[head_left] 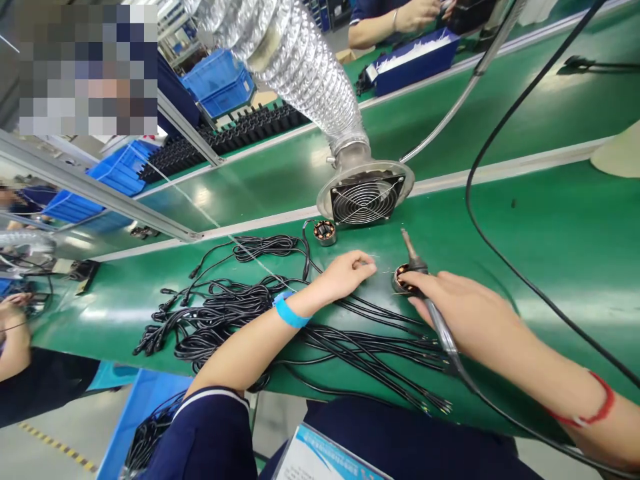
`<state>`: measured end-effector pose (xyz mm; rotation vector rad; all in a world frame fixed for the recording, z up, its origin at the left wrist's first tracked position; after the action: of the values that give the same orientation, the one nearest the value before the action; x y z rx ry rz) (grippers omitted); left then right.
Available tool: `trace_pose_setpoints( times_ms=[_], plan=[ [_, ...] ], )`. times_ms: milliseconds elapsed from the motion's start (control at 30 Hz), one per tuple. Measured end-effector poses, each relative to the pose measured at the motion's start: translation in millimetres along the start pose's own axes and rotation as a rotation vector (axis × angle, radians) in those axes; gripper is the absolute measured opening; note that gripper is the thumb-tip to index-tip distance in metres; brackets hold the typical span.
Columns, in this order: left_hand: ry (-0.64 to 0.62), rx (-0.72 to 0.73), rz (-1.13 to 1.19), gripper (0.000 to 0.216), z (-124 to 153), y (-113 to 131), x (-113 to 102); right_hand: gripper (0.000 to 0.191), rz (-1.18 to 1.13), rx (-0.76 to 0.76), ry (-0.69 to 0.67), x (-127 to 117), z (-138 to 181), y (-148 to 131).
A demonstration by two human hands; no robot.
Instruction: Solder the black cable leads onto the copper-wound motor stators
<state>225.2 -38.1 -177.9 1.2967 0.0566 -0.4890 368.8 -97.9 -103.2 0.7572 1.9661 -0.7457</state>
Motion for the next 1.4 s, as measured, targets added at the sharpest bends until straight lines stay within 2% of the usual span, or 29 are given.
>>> trace_pose_setpoints(
  times_ms=[100,167,300,433,600,733,833,1000,1133,1267,1400],
  plan=[
    [-0.151,0.005,-0.055,0.014,0,-6,13,0.025,-0.060,0.054,0.008,0,4,-1],
    [-0.185,0.000,-0.024,0.014,3,-7,14,0.029,-0.107,0.099,0.018,6,6,8],
    [-0.193,-0.007,0.164,0.014,5,3,18,0.035,-0.252,0.135,0.037,22,9,24],
    [-0.231,-0.020,0.334,0.022,-3,13,38,0.038,-0.297,0.147,0.021,32,11,31],
    [-0.202,0.041,0.248,0.035,-2,17,38,0.039,-0.249,0.221,0.034,30,15,40],
    [-0.291,0.000,0.180,0.041,10,11,35,0.038,-0.245,0.254,0.034,31,16,43],
    [-0.269,0.000,0.218,0.036,9,10,36,0.038,-0.237,0.259,0.034,33,16,41],
    [-0.244,-0.012,0.348,0.036,-1,8,49,0.040,-0.216,0.251,0.022,36,16,39],
    [-0.206,0.021,0.246,0.026,1,4,38,0.039,-0.210,0.272,0.049,34,16,39],
    [-0.316,0.097,0.013,0.010,9,2,34,0.037,-0.214,0.296,0.057,34,17,39],
    [-0.310,0.220,-0.013,0.014,6,11,34,0.038,-0.205,0.279,0.060,34,16,37]
  ],
)
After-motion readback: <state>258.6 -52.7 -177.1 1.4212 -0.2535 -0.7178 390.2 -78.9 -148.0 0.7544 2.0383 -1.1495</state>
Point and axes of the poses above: each hand's wrist, its own z-axis away from the middle knuckle, its own x-axis out of the palm, y = z × x, the point moved 10 cm from there along -z, towards the middle knuckle, and after that the axes turned 9 degrees about x, right-handed, at the moved point
